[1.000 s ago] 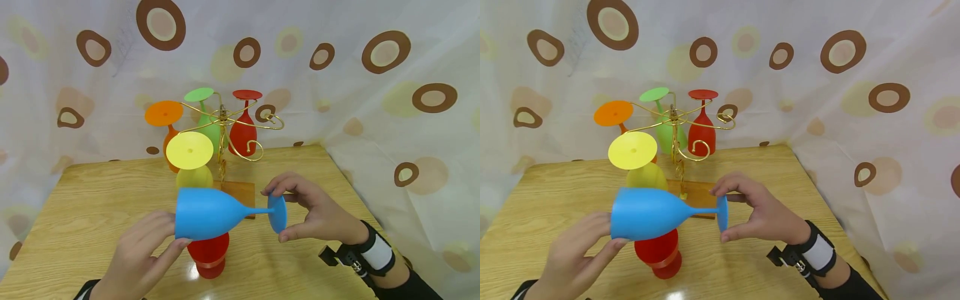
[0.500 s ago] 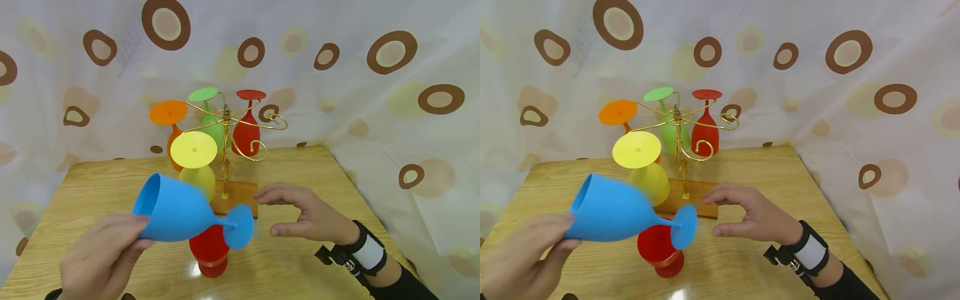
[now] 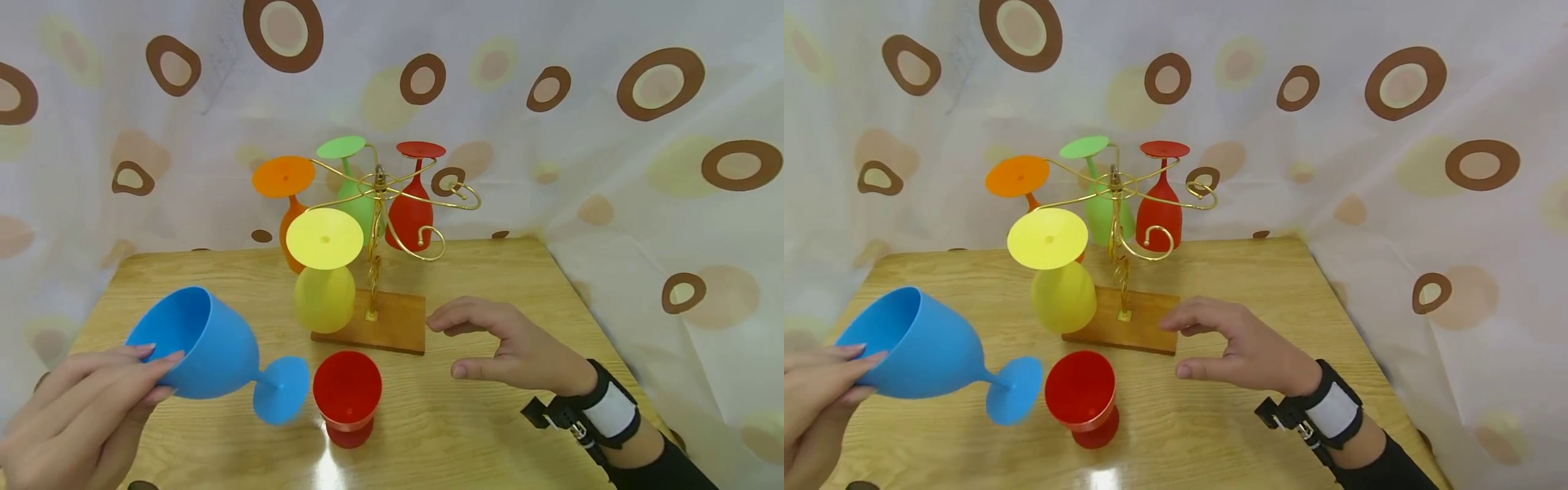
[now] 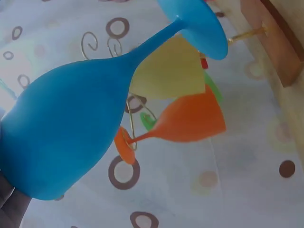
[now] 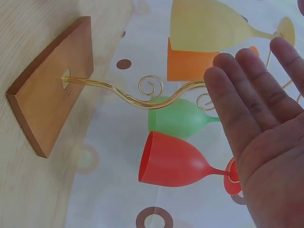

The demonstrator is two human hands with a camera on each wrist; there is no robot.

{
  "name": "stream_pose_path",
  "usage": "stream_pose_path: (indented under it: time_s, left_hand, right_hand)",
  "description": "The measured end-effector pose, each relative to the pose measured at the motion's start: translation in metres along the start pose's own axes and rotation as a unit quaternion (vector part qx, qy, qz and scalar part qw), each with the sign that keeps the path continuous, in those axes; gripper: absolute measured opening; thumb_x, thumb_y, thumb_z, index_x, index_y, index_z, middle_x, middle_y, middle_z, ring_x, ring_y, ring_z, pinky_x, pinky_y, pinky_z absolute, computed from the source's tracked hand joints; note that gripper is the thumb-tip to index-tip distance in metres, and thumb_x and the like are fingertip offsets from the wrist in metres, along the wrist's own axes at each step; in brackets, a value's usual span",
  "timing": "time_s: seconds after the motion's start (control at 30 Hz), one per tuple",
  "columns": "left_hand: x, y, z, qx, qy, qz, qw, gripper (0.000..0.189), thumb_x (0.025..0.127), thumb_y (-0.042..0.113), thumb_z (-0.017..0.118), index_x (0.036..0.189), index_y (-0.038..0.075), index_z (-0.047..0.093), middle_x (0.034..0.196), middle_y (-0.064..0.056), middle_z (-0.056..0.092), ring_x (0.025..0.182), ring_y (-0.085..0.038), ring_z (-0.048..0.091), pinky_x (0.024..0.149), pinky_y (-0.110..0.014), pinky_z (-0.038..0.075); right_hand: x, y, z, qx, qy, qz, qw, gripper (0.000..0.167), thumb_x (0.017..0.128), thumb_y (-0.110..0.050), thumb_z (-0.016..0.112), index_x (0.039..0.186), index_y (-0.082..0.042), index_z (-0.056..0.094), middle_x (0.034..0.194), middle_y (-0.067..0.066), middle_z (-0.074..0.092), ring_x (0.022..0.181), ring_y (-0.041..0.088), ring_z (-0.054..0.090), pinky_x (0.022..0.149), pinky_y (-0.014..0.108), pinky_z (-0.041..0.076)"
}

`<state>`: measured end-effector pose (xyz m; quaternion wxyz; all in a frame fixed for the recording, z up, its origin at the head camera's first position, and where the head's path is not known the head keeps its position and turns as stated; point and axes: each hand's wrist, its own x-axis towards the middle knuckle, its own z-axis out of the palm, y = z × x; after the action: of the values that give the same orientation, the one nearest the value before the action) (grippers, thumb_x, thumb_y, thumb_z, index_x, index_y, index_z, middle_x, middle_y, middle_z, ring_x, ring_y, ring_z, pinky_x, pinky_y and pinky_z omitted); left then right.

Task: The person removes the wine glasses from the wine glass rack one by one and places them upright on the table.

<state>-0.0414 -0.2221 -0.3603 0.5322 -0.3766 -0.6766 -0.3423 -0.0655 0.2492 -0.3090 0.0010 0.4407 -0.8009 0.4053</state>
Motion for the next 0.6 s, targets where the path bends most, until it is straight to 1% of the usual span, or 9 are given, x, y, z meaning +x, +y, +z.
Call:
stream_pose_path:
  time_s: [0.03,0.07,0.1,0.13,0.27,0.37,0.47,0.53,0.6]
  left_hand:
    - [0.027,0.019,0.007,0.013,-0.005,0.002,0.9999,0.033,0.091,0.025,0.072,0.086,-0.007,0.076,0.079,-0.02,0.073,0.073,-0.037,0.063,0.095,-0.027,0.054]
    - [0.043,0.029,0.011,0.018,-0.015,0.01,0.9997,0.037,0.094,0.028,0.068,0.085,-0.006,0.076,0.078,-0.018,0.074,0.071,-0.035,0.063,0.099,-0.021,0.051]
    - [0.054,0.037,0.014,0.028,-0.032,0.016,0.999,0.04,0.097,0.03,0.064,0.086,-0.006,0.076,0.077,-0.016,0.074,0.07,-0.033,0.063,0.102,-0.017,0.047]
    - [0.059,0.041,0.016,0.034,-0.047,0.024,0.998,0.041,0.099,0.03,0.061,0.085,-0.006,0.076,0.076,-0.014,0.073,0.069,-0.032,0.063,0.104,-0.016,0.044]
    - [0.044,0.036,0.02,0.068,-0.118,0.06,0.9888,0.044,0.103,0.03,0.053,0.086,-0.003,0.076,0.074,-0.012,0.073,0.065,-0.034,0.065,0.11,-0.016,0.037]
    - [0.029,0.032,0.024,0.08,-0.151,0.071,0.9827,0.044,0.105,0.03,0.05,0.088,-0.001,0.076,0.077,-0.01,0.074,0.068,-0.03,0.066,0.111,-0.018,0.037]
    - [0.018,0.032,0.026,0.091,-0.191,0.071,0.9747,0.046,0.107,0.031,0.044,0.091,0.003,0.077,0.081,-0.006,0.074,0.073,-0.025,0.067,0.103,-0.021,0.047]
    - [0.011,0.032,0.028,0.09,-0.211,0.072,0.9706,0.047,0.108,0.031,0.042,0.092,0.005,0.077,0.083,-0.003,0.075,0.075,-0.022,0.068,0.091,-0.025,0.056]
    - [0.006,0.032,0.029,0.087,-0.223,0.072,0.9683,0.047,0.109,0.031,0.041,0.093,0.006,0.077,0.084,-0.002,0.075,0.077,-0.021,0.069,0.078,-0.029,0.059]
  right_hand:
    - [0.0,0.0,0.0,0.001,-0.001,0.0,1.0,0.055,0.084,-0.006,0.079,0.133,-0.017,0.058,0.13,0.0,0.062,0.111,0.016,0.062,0.093,0.036,0.057]
    - [0.0,0.0,0.0,0.0,-0.002,-0.001,1.0,0.055,0.084,-0.006,0.079,0.133,-0.017,0.058,0.129,0.0,0.062,0.111,0.016,0.062,0.093,0.036,0.057]
    - [0.001,0.0,0.0,0.0,-0.002,-0.003,1.0,0.055,0.084,-0.006,0.079,0.133,-0.017,0.058,0.129,0.0,0.062,0.111,0.016,0.062,0.093,0.036,0.057]
    - [0.001,0.0,0.0,0.0,-0.003,-0.003,1.0,0.054,0.084,-0.006,0.079,0.133,-0.017,0.058,0.129,0.0,0.062,0.11,0.016,0.062,0.093,0.036,0.057]
    - [0.001,-0.001,-0.001,-0.004,-0.002,0.0,1.0,0.055,0.084,-0.006,0.079,0.133,-0.018,0.058,0.129,-0.001,0.062,0.11,0.015,0.062,0.094,0.036,0.057]
    - [0.0,-0.002,-0.002,-0.008,-0.001,0.001,1.0,0.054,0.084,-0.005,0.078,0.133,-0.018,0.058,0.129,-0.001,0.062,0.109,0.015,0.062,0.093,0.036,0.057]
    - [0.0,-0.003,-0.002,-0.013,0.003,-0.003,0.9999,0.054,0.084,-0.005,0.079,0.132,-0.018,0.059,0.128,-0.001,0.062,0.108,0.015,0.062,0.092,0.035,0.057]
    - [0.001,-0.007,-0.002,-0.024,0.008,-0.016,0.9995,0.052,0.084,-0.005,0.079,0.131,-0.017,0.06,0.126,-0.001,0.063,0.106,0.014,0.062,0.091,0.033,0.057]
    - [0.004,-0.013,-0.003,-0.037,0.016,-0.037,0.9985,0.049,0.085,-0.007,0.078,0.13,-0.017,0.061,0.124,-0.001,0.064,0.105,0.013,0.062,0.09,0.03,0.056]
